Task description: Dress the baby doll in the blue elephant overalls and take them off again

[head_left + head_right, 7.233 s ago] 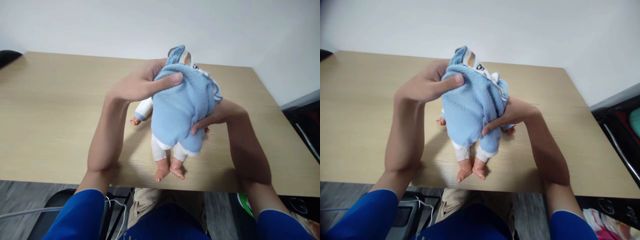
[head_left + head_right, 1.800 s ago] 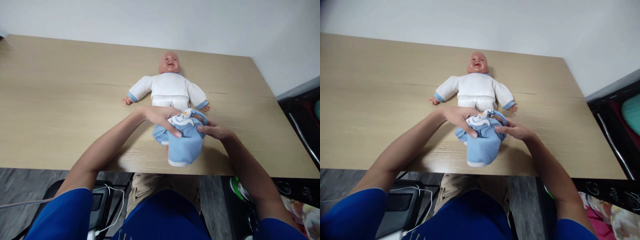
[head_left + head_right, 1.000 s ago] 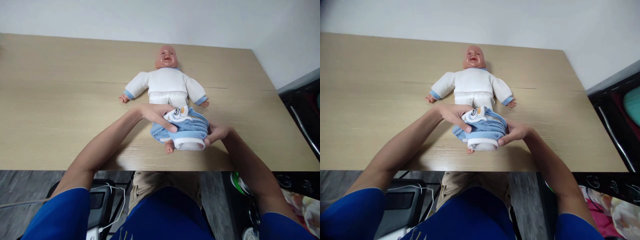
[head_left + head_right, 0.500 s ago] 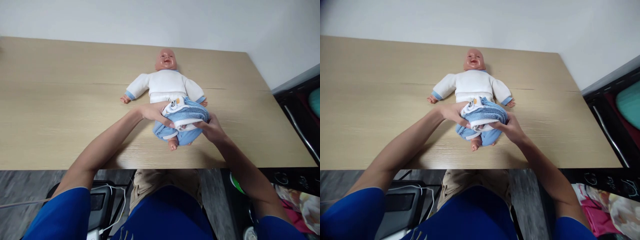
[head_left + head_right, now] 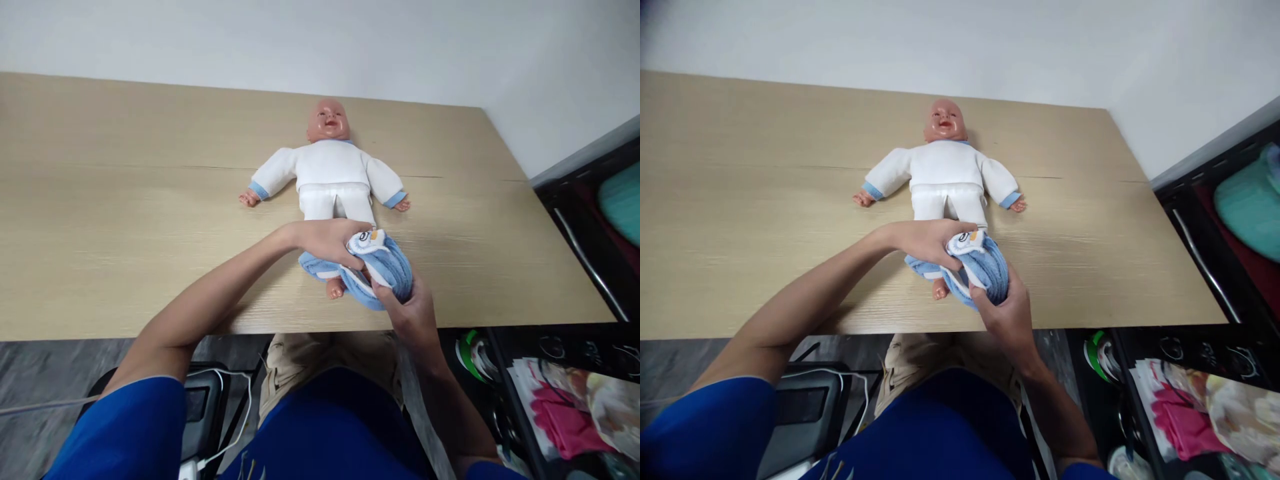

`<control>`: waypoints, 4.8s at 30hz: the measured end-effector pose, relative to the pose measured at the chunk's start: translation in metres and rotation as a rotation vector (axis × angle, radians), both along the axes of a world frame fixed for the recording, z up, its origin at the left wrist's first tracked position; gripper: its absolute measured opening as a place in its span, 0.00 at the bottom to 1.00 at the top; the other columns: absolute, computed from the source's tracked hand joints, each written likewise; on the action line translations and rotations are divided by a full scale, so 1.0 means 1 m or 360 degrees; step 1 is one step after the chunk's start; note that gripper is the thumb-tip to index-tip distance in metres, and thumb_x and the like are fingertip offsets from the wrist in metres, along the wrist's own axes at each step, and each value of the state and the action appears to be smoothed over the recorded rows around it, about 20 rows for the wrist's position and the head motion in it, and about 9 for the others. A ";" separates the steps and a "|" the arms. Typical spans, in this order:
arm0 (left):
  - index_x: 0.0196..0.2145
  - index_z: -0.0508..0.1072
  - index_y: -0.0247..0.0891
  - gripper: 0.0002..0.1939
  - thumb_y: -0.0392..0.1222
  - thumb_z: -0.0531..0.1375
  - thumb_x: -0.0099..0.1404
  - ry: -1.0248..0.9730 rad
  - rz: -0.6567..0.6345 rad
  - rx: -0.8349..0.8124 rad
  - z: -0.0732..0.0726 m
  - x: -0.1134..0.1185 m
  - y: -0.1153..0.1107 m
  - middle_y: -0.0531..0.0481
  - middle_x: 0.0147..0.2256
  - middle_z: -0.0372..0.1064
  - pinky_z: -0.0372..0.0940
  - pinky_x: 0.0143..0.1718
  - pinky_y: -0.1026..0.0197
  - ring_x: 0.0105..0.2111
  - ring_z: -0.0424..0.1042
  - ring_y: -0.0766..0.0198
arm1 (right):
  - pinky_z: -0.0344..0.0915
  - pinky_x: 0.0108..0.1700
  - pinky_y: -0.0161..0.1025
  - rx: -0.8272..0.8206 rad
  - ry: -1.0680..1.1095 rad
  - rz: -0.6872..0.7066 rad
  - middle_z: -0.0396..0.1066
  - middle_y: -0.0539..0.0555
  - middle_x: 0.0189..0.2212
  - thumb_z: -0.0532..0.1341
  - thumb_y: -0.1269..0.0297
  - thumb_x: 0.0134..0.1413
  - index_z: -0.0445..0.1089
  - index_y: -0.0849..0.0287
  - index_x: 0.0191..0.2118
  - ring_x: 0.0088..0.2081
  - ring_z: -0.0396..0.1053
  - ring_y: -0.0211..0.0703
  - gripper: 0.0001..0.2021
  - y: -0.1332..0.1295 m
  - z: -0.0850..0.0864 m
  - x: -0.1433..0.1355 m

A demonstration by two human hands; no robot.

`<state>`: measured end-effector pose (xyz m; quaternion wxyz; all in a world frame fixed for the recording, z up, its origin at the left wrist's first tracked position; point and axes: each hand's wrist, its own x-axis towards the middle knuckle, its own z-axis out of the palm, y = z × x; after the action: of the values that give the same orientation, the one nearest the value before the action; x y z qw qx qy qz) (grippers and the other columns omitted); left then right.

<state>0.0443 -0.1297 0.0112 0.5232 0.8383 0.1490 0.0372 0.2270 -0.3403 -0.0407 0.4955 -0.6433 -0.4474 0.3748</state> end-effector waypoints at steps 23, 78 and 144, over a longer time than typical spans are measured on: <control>0.58 0.63 0.45 0.36 0.53 0.75 0.59 0.0098 0.0162 0.0271 -0.027 -0.001 -0.012 0.54 0.38 0.75 0.72 0.41 0.52 0.38 0.80 0.51 | 0.85 0.63 0.57 0.0008 0.0049 -0.0078 0.90 0.60 0.54 0.69 0.55 0.68 0.82 0.52 0.59 0.56 0.86 0.62 0.18 0.003 -0.055 0.017; 0.52 0.80 0.44 0.25 0.60 0.82 0.73 -0.0592 0.0854 -0.0445 -0.096 -0.112 -0.004 0.46 0.46 0.77 0.76 0.45 0.55 0.44 0.78 0.56 | 0.82 0.61 0.55 0.0000 0.0015 0.0830 0.84 0.56 0.53 0.77 0.21 0.64 0.81 0.45 0.60 0.55 0.79 0.60 0.36 0.164 -0.035 0.073; 0.44 0.81 0.41 0.38 0.72 0.88 0.58 -0.0987 0.1366 -0.0449 -0.070 -0.086 0.075 0.51 0.39 0.78 0.68 0.43 0.61 0.39 0.74 0.64 | 0.78 0.50 0.48 0.0215 0.0007 0.0688 0.77 0.51 0.39 0.79 0.24 0.61 0.76 0.47 0.45 0.43 0.74 0.52 0.32 0.233 -0.010 0.061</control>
<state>-0.0420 -0.0545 -0.0588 0.5878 0.5737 0.3200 0.4722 0.2877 -0.1069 -0.0502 0.4466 -0.4971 -0.5978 0.4428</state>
